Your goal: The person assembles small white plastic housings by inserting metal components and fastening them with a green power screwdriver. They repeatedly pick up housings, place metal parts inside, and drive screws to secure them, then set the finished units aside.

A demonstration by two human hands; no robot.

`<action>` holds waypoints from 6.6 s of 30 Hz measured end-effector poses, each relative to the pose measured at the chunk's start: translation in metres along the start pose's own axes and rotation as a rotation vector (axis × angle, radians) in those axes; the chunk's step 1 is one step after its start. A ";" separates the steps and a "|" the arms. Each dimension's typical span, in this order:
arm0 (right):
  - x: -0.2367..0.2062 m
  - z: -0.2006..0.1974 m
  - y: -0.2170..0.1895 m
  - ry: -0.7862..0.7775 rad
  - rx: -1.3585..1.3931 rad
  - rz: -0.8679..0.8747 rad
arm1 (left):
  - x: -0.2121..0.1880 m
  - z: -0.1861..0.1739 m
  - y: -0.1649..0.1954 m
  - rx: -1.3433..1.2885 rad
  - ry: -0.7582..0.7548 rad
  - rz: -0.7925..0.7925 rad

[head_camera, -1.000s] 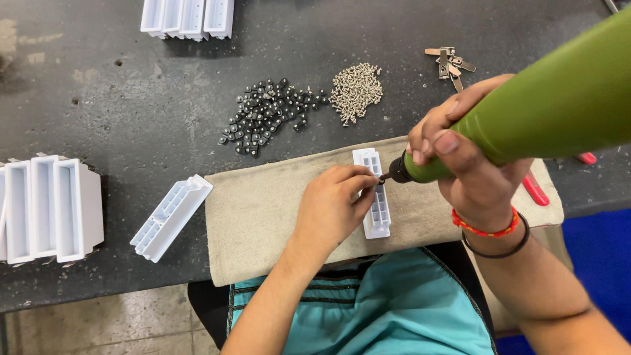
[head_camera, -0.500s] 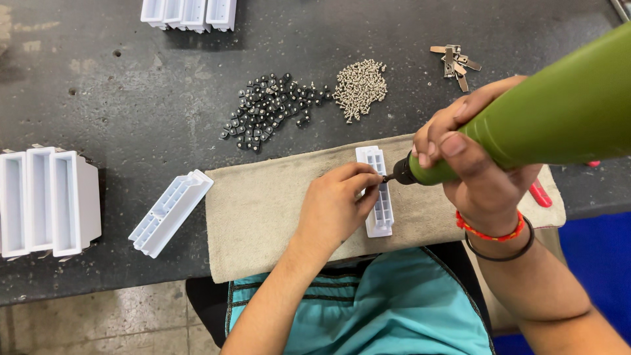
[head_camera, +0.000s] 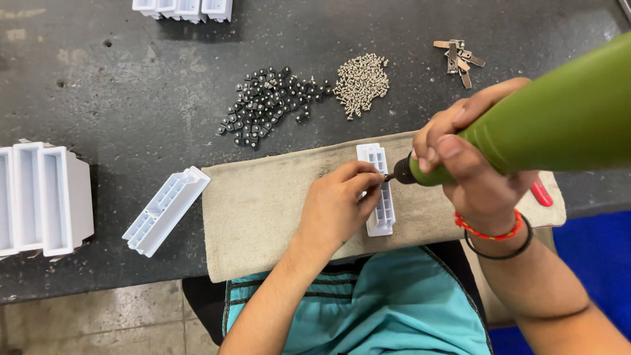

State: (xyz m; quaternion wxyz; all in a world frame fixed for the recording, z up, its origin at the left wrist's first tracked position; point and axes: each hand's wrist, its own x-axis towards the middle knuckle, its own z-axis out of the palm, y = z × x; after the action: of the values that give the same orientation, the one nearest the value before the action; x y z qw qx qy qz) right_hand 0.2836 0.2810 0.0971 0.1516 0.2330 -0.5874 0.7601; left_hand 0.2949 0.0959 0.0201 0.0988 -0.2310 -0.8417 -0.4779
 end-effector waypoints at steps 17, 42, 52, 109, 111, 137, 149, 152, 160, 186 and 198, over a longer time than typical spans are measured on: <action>0.010 -0.014 -0.018 -0.002 0.098 0.049 | -0.029 0.013 0.025 -0.204 -0.114 -0.399; -0.002 -0.005 0.000 -0.008 0.109 0.065 | -0.011 0.024 -0.009 0.181 -0.118 0.014; 0.019 -0.015 0.004 -0.297 0.204 0.092 | -0.009 0.020 -0.011 0.132 -0.171 0.003; -0.068 -0.105 0.098 0.156 -0.772 0.250 | -0.017 0.033 -0.033 0.212 0.045 0.118; -0.068 -0.105 0.096 0.144 -0.824 0.239 | -0.019 0.031 -0.033 0.204 0.046 0.098; -0.073 -0.105 0.079 0.089 -0.637 0.388 | 0.008 0.033 0.010 -0.287 0.288 -0.405; -0.077 -0.130 0.082 0.314 -0.177 0.301 | -0.018 0.064 -0.002 -0.123 0.775 0.133; -0.045 -0.144 0.048 0.329 0.069 -0.059 | -0.013 0.059 0.001 -0.068 0.732 0.248; 0.064 -0.097 -0.065 -0.053 0.011 -0.116 | -0.004 0.051 0.016 0.014 0.553 0.212; -0.001 0.003 -0.028 -0.059 0.311 -0.101 | -0.004 0.051 0.011 -0.026 0.529 0.186; -0.012 -0.008 -0.031 -0.077 0.293 -0.064 | -0.002 0.046 0.015 -0.076 0.496 0.164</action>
State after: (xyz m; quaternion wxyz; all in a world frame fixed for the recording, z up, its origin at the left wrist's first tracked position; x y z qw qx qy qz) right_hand 0.3081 0.2975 0.1150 0.1176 0.3001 -0.4679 0.8229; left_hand 0.3063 0.1411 0.0065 0.3317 -0.1780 -0.7515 -0.5418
